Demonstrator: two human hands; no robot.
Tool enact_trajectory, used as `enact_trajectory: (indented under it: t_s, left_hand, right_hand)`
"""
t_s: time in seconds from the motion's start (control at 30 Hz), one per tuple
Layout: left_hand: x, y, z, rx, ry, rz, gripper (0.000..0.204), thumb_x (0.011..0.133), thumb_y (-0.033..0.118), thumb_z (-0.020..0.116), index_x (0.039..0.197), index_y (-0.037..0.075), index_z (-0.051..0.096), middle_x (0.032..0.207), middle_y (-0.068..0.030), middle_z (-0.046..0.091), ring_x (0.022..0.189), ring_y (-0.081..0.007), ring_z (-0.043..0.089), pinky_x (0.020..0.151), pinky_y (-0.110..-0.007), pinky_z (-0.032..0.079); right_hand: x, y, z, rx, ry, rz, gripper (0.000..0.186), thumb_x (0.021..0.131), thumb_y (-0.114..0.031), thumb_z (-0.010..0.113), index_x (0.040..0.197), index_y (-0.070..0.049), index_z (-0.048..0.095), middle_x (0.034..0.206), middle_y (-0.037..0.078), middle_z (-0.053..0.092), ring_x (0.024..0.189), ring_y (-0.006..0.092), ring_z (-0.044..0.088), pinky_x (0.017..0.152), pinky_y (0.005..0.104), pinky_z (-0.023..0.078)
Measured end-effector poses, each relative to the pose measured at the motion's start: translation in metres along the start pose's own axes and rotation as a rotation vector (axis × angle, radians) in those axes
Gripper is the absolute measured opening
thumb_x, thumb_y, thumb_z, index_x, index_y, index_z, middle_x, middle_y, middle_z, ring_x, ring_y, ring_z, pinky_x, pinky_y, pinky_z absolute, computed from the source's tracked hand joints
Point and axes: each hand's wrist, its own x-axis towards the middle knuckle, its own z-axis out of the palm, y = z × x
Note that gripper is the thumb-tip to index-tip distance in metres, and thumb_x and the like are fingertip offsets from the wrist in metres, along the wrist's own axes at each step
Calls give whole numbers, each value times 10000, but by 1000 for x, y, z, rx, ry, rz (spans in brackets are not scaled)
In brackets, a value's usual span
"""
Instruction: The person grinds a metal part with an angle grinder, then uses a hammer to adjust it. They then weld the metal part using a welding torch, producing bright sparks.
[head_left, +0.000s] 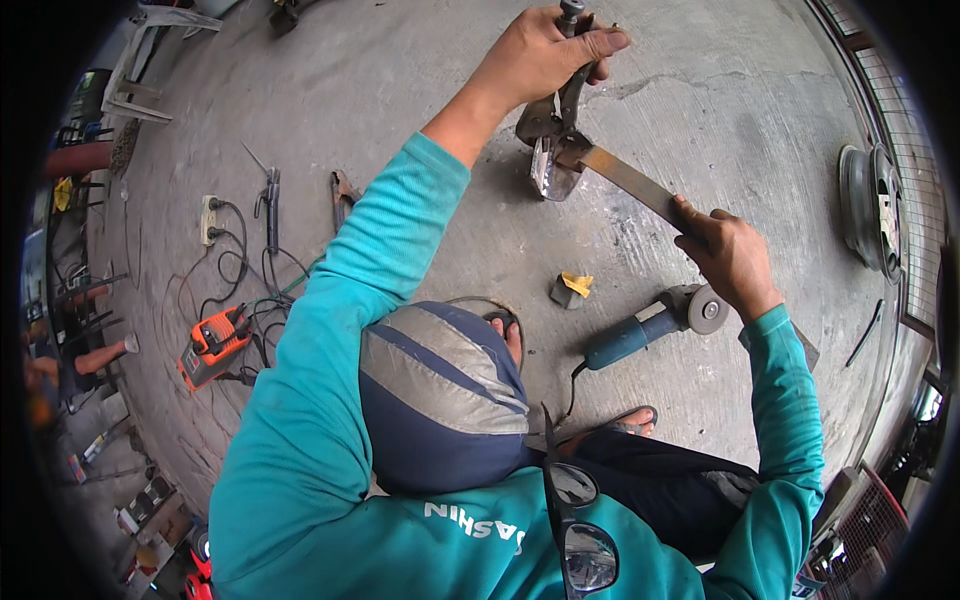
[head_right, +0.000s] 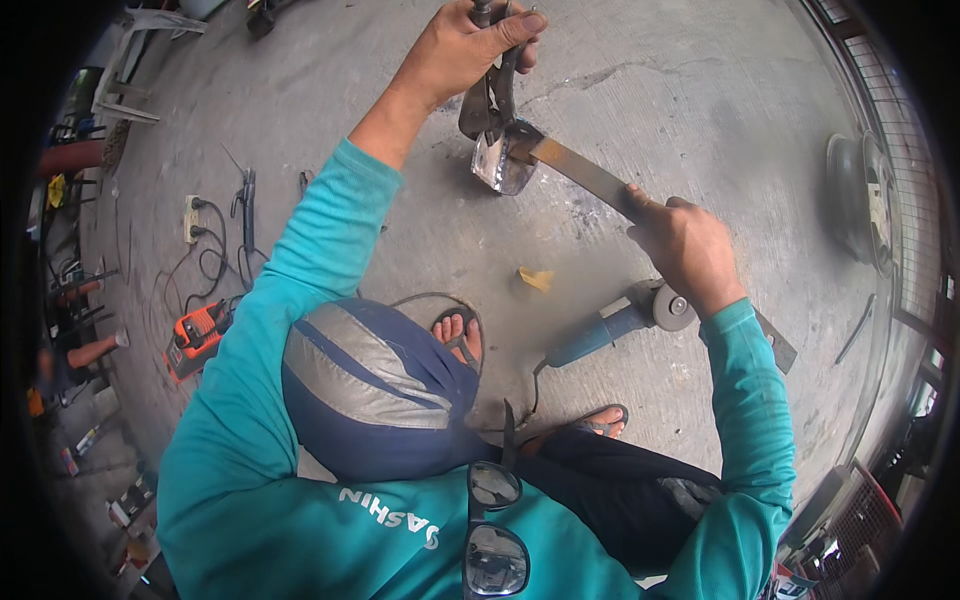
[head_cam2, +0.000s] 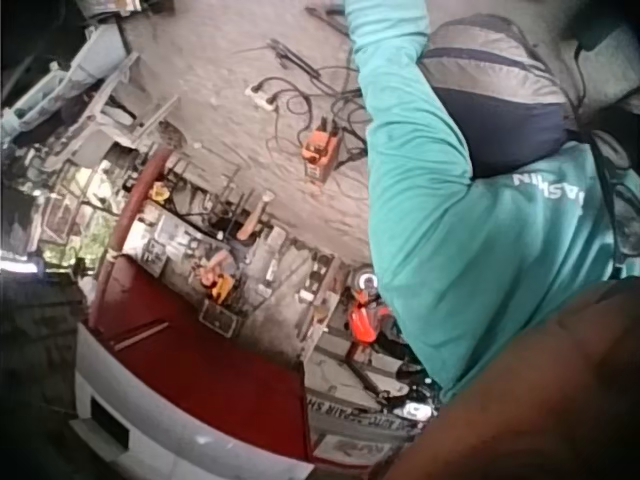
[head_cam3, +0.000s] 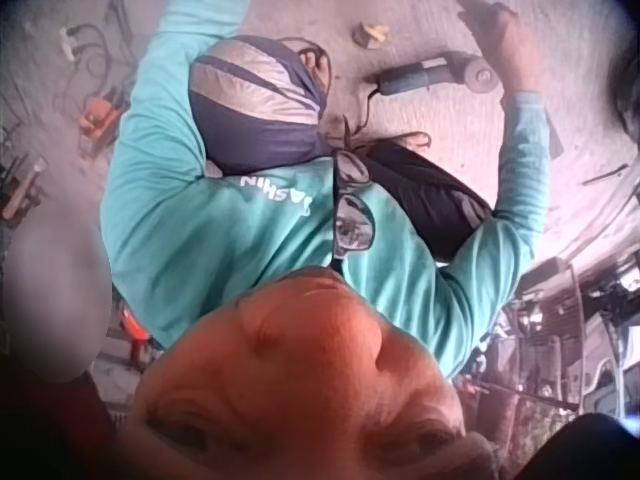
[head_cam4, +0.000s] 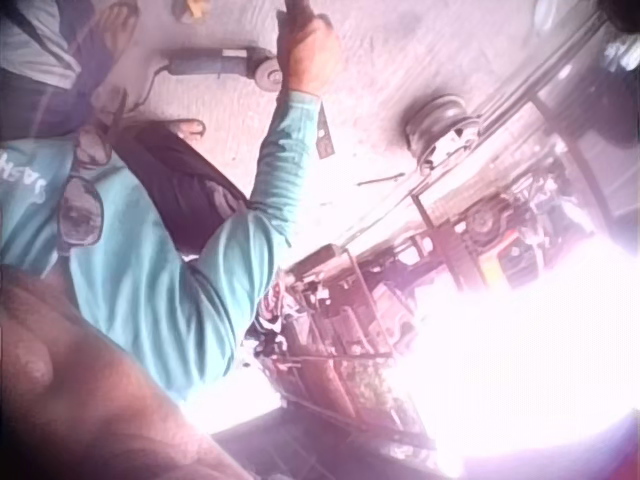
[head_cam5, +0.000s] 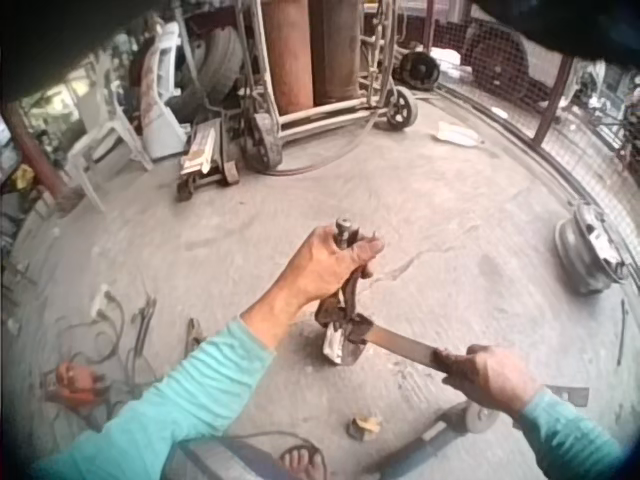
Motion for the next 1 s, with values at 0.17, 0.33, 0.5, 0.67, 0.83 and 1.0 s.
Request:
enact_trajectory:
  t_s: [0.17, 0.33, 0.5, 0.67, 0.83, 1.0]
  left_hand:
    - [0, -2, -12, 87, 19, -15, 451, 925, 479, 771, 810, 46, 722, 702, -24, 692, 640, -111, 629, 581, -297, 494]
    - [-3, 3, -4, 157, 45, 172, 508, 903, 556, 752, 870, 50, 754, 742, -47, 739, 736, -155, 753, 710, -306, 603]
    - [-2, -10, -10, 150, 61, 226, 504, 881, 580, 764, 931, 80, 778, 767, -31, 755, 787, -145, 757, 758, -296, 584]
    - [1, -8, -10, 230, 4, 164, 509, 876, 608, 754, 911, 101, 781, 735, -20, 749, 794, -149, 754, 764, -296, 580]
    - [0, -12, -10, 182, 61, 200, 526, 876, 639, 736, 855, 115, 783, 728, -8, 748, 719, -123, 724, 719, -282, 563]
    - [2, -5, -8, 269, 10, 131, 499, 878, 612, 751, 878, 114, 785, 732, -8, 750, 726, -122, 735, 724, -290, 573]
  right_hand:
    - [-11, 16, -17, 102, -77, 36, 371, 911, -204, 721, 1281, -220, 713, 804, 150, 669, 740, 348, 688, 681, 455, 554]
    - [10, -12, -14, -8, -56, -12, 436, 885, -192, 749, 1317, -241, 702, 817, 160, 677, 768, 357, 694, 699, 464, 557]
    - [2, 13, -24, 56, -147, 49, 518, 850, -205, 781, 1359, -224, 682, 821, 166, 679, 800, 367, 695, 711, 479, 543]
    - [17, -8, -14, 34, -56, -25, 431, 863, -209, 769, 1291, -226, 714, 815, 157, 672, 781, 370, 688, 705, 486, 538]
    - [9, 11, -29, 27, -121, -7, 481, 855, -216, 767, 1332, -212, 699, 827, 166, 687, 771, 368, 686, 706, 486, 536]
    - [21, -11, -15, 5, -85, -44, 461, 860, -208, 761, 1317, -220, 704, 790, 165, 685, 758, 371, 697, 705, 491, 551]
